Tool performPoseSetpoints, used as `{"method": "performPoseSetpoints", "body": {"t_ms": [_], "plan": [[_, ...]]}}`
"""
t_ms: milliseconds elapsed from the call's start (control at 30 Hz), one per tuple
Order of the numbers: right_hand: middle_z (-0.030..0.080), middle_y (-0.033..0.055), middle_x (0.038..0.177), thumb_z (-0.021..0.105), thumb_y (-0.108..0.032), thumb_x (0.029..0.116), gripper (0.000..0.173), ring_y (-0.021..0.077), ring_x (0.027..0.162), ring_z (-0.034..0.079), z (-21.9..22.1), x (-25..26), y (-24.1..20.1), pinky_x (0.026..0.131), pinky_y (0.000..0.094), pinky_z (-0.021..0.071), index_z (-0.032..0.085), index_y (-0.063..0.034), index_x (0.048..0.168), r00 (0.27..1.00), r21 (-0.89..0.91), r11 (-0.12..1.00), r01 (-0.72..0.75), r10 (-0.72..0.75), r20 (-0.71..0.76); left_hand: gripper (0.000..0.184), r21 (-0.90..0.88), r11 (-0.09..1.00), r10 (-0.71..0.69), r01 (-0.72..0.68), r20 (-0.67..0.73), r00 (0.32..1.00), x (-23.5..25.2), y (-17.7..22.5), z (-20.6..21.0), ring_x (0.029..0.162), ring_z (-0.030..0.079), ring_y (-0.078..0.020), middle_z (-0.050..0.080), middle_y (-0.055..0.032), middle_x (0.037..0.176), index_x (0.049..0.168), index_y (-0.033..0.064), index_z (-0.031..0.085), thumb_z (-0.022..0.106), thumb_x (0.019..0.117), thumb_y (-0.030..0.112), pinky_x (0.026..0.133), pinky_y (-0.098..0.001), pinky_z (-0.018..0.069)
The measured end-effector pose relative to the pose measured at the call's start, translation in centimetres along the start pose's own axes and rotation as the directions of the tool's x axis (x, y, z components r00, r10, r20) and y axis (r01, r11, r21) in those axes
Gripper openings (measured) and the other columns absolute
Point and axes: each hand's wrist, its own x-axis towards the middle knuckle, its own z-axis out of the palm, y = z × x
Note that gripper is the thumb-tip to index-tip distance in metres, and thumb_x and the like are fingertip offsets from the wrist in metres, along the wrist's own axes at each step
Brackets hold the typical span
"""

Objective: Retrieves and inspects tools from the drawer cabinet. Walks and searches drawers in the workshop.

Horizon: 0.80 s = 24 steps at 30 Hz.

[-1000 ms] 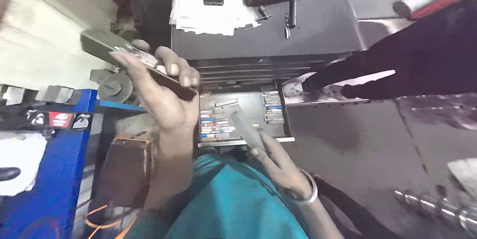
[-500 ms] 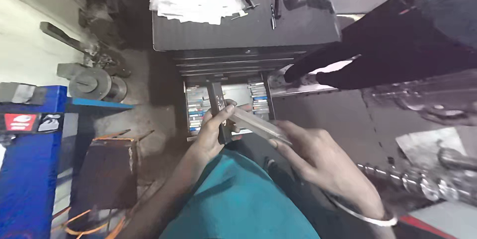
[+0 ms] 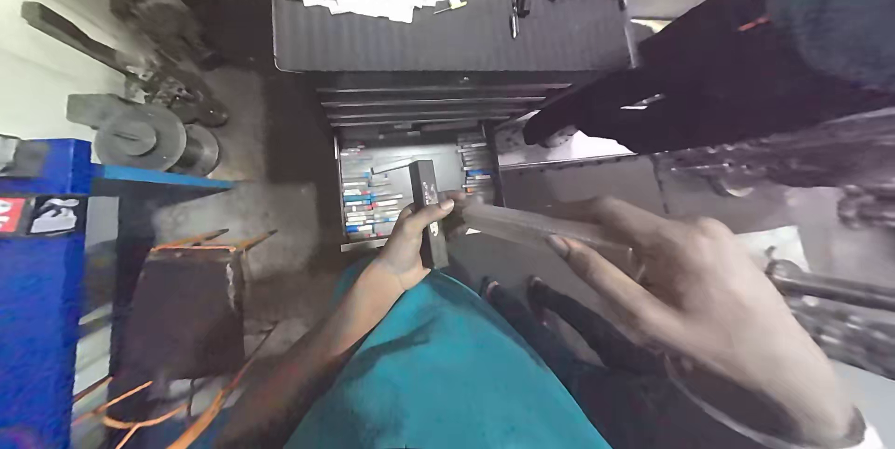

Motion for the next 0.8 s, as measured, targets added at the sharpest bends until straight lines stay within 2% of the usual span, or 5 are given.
{"method": "performPoseSetpoints", "body": {"t_ms": [167, 300, 467, 633, 800], "plan": [[0.062, -0.0078, 0.066, 0.054, -0.053, 0.1009, 0.042, -0.0023, 0.052, 0.050, 0.2, -0.1, 0.7, 0.044, 0.0234, 0.0391, 0.073, -0.0162, 0.108, 0.999, 0.044, 0.999, -0.012, 0.014, -0.037, 0.019, 0.037, 0.999, 0.028, -0.027, -0.043, 0.999, -0.1, 0.7, 0.0, 0.093, 0.072, -0.0164, 0.073, -0.0135, 0.109, 0.114, 0.0007, 0.062, 0.051, 0.0980, 0.003, 0.084, -0.0302, 0.0594], [0.069, -0.0086, 0.079, 0.059, -0.047, 0.1003, 0.036, -0.0075, 0.058, 0.057, -1.6, -1.2, 1.1, 0.048, 0.0160, 0.0494, 0.071, -0.0134, 0.108, 0.990, 0.218, 0.973, -0.082, 0.104, -0.091, 0.018, 0.018, 0.999, 0.041, -0.040, -0.054, 0.998, -0.1, 0.5, -0.3, 0.091, 0.072, -0.0171, 0.074, -0.0152, 0.108, 0.114, -0.0011, 0.062, 0.054, 0.0973, -0.001, 0.082, -0.0287, 0.0593], [0.072, -0.0133, 0.104, 0.061, -0.041, 0.1018, 0.028, -0.0076, 0.081, 0.066, -3.1, -3.5, 1.6, 0.068, 0.0125, 0.0567, 0.069, -0.0198, 0.118, 0.980, 0.379, 0.924, -0.038, 0.110, -0.168, 0.016, -0.138, 0.987, 0.083, -0.087, -0.038, 0.996, -0.1, 0.6, 0.0, 0.092, 0.074, -0.0203, 0.074, -0.0151, 0.102, 0.110, 0.0024, 0.064, 0.062, 0.0946, 0.003, 0.086, -0.0334, 0.0608], [0.069, -0.0198, 0.116, 0.060, -0.044, 0.1023, 0.030, -0.0081, 0.105, 0.064, -3.0, -5.5, 1.7, 0.091, 0.0123, 0.0532, 0.069, -0.0251, 0.124, 0.958, 0.356, 0.933, 0.052, 0.054, -0.281, 0.022, -0.204, 0.974, 0.107, -0.100, 0.025, 0.994, -0.7, 0.9, 0.5, 0.087, 0.074, -0.0181, 0.075, -0.0137, 0.101, 0.110, 0.0069, 0.069, 0.075, 0.0894, 0.013, 0.080, -0.0300, 0.0614], [0.072, -0.0164, 0.116, 0.064, -0.044, 0.0999, 0.032, -0.0030, 0.106, 0.066, -2.2, -6.9, 1.3, 0.093, 0.0163, 0.0549, 0.072, -0.0226, 0.122, 0.920, 0.443, 0.893, 0.081, 0.104, -0.379, 0.019, -0.249, 0.965, 0.101, -0.080, 0.075, 0.992, -1.3, 1.4, 1.7, 0.082, 0.074, -0.0154, 0.075, -0.0111, 0.099, 0.105, 0.0075, 0.072, 0.076, 0.0886, 0.016, 0.071, -0.0274, 0.0619]]}}
